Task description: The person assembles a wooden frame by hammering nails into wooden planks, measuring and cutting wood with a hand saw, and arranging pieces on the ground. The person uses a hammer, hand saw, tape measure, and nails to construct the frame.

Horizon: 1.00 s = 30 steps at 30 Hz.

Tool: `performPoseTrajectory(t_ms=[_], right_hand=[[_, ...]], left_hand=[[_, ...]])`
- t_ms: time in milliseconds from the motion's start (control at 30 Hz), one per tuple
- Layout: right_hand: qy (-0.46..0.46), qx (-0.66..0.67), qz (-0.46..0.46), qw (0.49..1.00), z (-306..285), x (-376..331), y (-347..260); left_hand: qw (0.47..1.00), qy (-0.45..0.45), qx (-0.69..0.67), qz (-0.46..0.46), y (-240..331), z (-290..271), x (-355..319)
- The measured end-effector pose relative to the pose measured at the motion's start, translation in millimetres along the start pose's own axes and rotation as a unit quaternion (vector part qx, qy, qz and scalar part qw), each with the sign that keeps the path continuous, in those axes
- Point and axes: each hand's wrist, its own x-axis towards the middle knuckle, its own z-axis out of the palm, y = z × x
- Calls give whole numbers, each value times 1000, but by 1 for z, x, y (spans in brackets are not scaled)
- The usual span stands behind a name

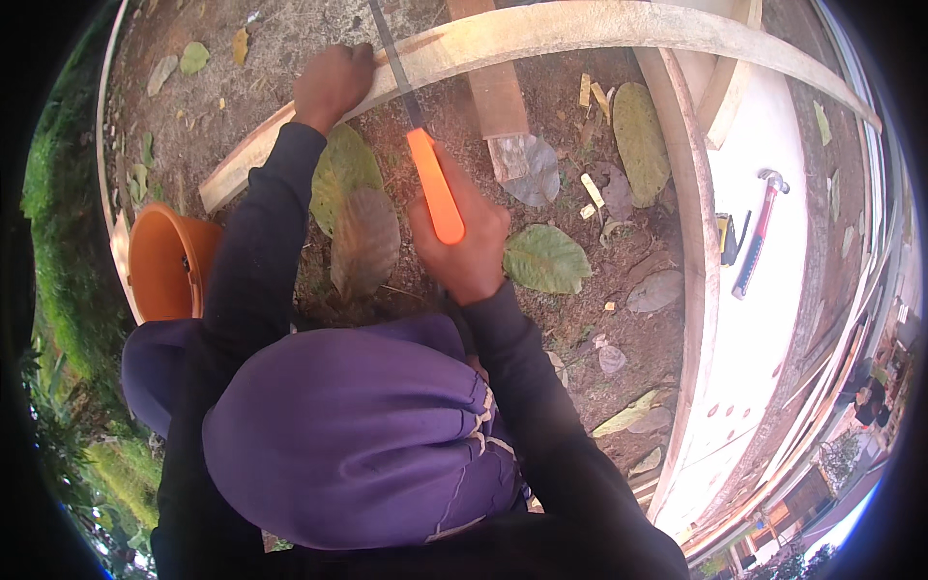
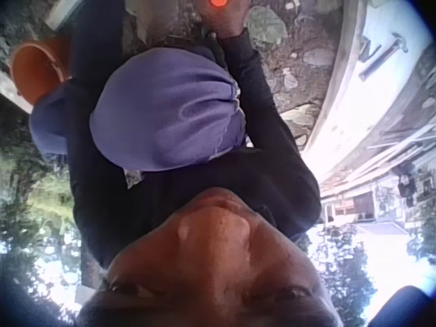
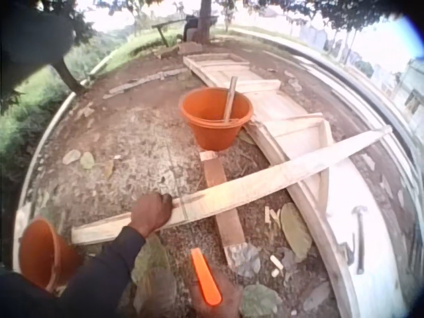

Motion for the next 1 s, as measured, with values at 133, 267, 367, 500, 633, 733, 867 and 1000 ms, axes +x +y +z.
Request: performPoseTrajectory(t_ms=[133,267,367,500,633,733,867,1000], right_hand=[[-51,8,-3,999,-51,-72,-11],[5,3,-11,1000,11,42,3],[13,5,-20,1000,7,16,2],[-54,-62,-30,996,-65,-98,1],[10,-7,-28,1000,-11,-14,4],[10,11,-21,1000,14,34,0],[-35,-16,1,999,-49,-83,0],[-6,-13,-10,1000,-40,-63,-3]], left_hand=[[999,39,34,3,-14,-18,1],[999,36,-32,4,17,-9,-5],[998,16,-53,-6,11,-11,-13],[998,50,-45,5,-10,-18,-6],[997,52,-52,35,4,-5,-6],[999,26,-35,22,-2,-1,1],[998,59,-19,-8,-14,-7,-10],[998,49,-29,37,-4,-8,-13]])
